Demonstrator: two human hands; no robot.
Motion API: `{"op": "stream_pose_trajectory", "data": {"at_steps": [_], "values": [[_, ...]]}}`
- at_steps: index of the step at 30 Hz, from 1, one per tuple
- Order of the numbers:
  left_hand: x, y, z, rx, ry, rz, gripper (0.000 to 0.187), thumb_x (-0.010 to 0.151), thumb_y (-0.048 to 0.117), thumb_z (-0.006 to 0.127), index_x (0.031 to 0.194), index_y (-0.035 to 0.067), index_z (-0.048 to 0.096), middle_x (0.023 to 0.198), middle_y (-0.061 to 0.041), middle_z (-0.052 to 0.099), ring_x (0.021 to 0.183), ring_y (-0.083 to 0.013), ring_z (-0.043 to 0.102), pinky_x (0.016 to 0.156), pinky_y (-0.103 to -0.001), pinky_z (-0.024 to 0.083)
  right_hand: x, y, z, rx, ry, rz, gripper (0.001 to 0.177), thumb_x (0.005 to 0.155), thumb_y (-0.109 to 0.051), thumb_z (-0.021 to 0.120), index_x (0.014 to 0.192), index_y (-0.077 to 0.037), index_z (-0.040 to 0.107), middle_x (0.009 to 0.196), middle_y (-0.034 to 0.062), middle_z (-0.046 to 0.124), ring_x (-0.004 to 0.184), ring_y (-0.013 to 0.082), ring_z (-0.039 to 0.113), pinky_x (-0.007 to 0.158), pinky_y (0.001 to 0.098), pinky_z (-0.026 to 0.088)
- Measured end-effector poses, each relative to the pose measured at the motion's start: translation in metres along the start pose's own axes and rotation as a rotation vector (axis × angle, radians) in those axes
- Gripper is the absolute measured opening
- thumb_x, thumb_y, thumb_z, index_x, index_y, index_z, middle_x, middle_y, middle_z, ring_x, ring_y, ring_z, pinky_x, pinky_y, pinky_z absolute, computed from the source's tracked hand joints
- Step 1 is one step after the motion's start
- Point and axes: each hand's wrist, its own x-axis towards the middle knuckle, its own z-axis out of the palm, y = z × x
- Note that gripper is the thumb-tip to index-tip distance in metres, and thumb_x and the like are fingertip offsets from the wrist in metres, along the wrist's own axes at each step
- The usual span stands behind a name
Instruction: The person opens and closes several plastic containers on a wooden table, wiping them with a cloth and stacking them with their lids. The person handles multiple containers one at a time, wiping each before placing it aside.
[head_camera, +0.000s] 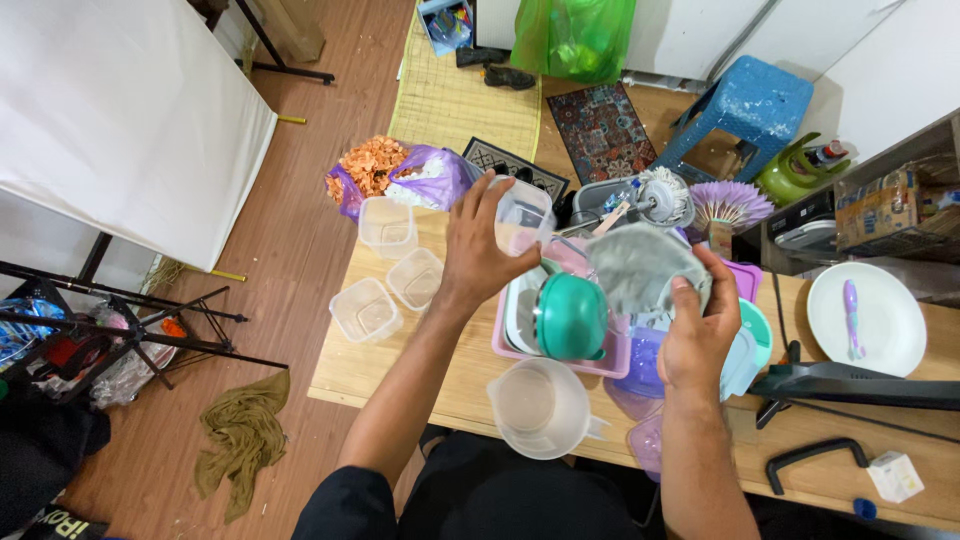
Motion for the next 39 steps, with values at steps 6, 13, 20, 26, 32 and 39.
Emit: {"op": "stream_pose_trajectory", "data": {"at_steps": [6,13,20,26,32,39], "values": [[-0.024,0.060,-0.004,-0.280,-0.075,-0.087,0.101,0.068,0.024,0.092,0.150,0.002,0.038,0.144,-0.023,0.045,0.138,-0.0395,0.047,0.112,-0.046,0.048,0.012,-0.016,-0.008,-0.025,0.077,-0.136,0.034,0.102,-0.001,0.065,0.135,-0.001,0.057,0.134,0.0106,0.060,0.119,0.0170,0.060,0.108,0.0325,0.050],[-0.051,0.114,0.012,-0.406,-0.058,-0.047,0.105,0.068,0.025,0.094,0.150,-0.003,0.034,0.144,-0.022,0.049,0.138,-0.0325,0.054,0.116,-0.044,0.048,-0.024,-0.026,-0.009,-0.025,-0.302,-0.311,0.025,0.102,-0.006,0.062,0.123,-0.004,0.049,0.155,0.0194,0.051,0.139,0.0284,0.058,0.117,0.0386,0.048],[-0.067,0.141,0.018,-0.560,-0.129,-0.135,0.108,0.067,0.023,0.093,0.154,0.004,0.031,0.143,-0.019,0.054,0.137,-0.0293,0.057,0.114,-0.045,0.051,-0.019,-0.048,-0.036,-0.198,-0.513,-0.449,0.052,0.108,-0.030,0.054,0.149,0.000,0.049,0.158,0.0216,0.050,0.149,0.0337,0.049,0.126,0.0442,0.038],[-0.080,0.143,0.022,-0.725,-0.181,-0.166,0.110,0.067,0.016,0.092,0.155,0.006,0.028,0.145,-0.018,0.053,0.139,-0.0286,0.055,0.114,-0.044,0.049,0.012,-0.045,-0.046,0.040,-0.709,-0.039,0.069,0.106,-0.050,0.047,0.147,0.004,0.053,0.150,0.0192,0.057,0.141,0.0276,0.053,0.120,0.0405,0.038],[-0.087,0.128,0.030,-1.079,-0.171,-0.250,0.103,0.074,0.012,0.089,0.155,0.007,0.026,0.147,-0.017,0.054,0.139,-0.0279,0.054,0.113,-0.042,0.048,0.012,-0.028,-0.047,0.210,-0.591,0.293,0.069,0.102,-0.049,0.049,0.144,0.005,0.054,0.134,0.0157,0.064,0.120,0.0223,0.062,0.105,0.0358,0.048],[-0.090,0.101,0.043,-1.331,-0.093,-0.373,0.094,0.079,0.010,0.086,0.155,0.003,0.030,0.143,-0.022,0.057,0.136,-0.0303,0.056,0.117,-0.043,0.047,-0.018,-0.013,-0.054,0.261,-0.393,0.379,0.062,0.103,-0.044,0.048,0.138,0.006,0.058,0.125,0.0150,0.068,0.112,0.0230,0.064,0.098,0.0377,0.050]]}}
